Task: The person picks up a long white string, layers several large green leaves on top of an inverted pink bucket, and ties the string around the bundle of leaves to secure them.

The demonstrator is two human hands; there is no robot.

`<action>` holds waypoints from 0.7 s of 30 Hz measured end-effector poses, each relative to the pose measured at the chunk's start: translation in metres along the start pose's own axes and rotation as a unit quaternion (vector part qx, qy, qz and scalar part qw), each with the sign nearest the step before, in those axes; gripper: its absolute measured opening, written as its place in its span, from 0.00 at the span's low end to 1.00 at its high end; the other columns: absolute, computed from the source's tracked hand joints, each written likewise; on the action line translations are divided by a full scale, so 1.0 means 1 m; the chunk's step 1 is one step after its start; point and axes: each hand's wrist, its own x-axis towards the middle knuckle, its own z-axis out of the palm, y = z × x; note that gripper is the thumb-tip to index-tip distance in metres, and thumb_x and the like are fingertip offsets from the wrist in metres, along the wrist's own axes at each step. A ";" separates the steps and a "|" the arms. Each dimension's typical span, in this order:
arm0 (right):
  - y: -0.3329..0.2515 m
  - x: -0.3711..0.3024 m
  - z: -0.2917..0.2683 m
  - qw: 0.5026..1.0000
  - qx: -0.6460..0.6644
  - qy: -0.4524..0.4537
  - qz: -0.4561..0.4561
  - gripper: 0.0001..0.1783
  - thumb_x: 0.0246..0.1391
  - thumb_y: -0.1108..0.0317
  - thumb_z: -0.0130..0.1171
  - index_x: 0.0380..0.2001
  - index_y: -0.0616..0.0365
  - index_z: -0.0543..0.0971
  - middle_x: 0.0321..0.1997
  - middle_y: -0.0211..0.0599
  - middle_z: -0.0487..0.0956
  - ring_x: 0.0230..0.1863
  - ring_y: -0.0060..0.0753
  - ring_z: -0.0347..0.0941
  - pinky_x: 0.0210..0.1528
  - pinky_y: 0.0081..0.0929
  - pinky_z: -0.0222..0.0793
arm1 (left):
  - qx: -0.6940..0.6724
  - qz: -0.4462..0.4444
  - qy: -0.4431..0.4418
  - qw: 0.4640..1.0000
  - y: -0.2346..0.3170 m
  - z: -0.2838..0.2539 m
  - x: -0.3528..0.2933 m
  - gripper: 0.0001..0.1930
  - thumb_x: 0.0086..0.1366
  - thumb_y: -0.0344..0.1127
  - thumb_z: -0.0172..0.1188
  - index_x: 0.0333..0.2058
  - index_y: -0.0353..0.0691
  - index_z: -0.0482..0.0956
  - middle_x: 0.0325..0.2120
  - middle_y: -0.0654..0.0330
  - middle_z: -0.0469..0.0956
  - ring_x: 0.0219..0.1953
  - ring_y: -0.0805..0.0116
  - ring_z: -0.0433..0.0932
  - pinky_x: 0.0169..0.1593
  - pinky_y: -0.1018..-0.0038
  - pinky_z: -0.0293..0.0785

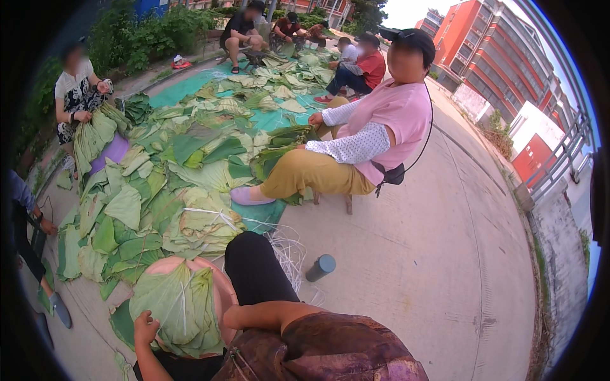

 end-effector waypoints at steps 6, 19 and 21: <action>-0.001 0.003 0.001 1.000 -0.003 -0.006 -0.006 0.11 0.42 0.72 0.50 0.30 0.56 0.80 0.34 0.39 0.78 0.38 0.40 0.74 0.34 0.35 0.71 | -0.002 -0.018 0.000 1.000 0.002 -0.002 -0.004 0.26 0.45 0.32 0.60 0.44 0.29 0.69 0.32 0.47 0.74 0.32 0.60 0.75 0.36 0.70 0.71; 0.000 0.005 0.002 1.000 0.004 -0.019 0.006 0.11 0.42 0.72 0.50 0.31 0.55 0.79 0.35 0.39 0.78 0.39 0.38 0.74 0.36 0.34 0.70 | -0.001 -0.016 -0.002 1.000 -0.008 0.003 0.003 0.26 0.44 0.33 0.61 0.44 0.30 0.69 0.33 0.47 0.74 0.32 0.59 0.75 0.35 0.69 0.71; 0.001 0.004 0.001 1.000 0.005 -0.018 0.009 0.11 0.42 0.72 0.50 0.31 0.55 0.79 0.35 0.39 0.78 0.39 0.38 0.74 0.36 0.35 0.70 | -0.002 -0.022 -0.003 1.000 -0.008 0.003 0.003 0.26 0.44 0.33 0.61 0.44 0.30 0.69 0.33 0.47 0.74 0.32 0.59 0.75 0.35 0.69 0.72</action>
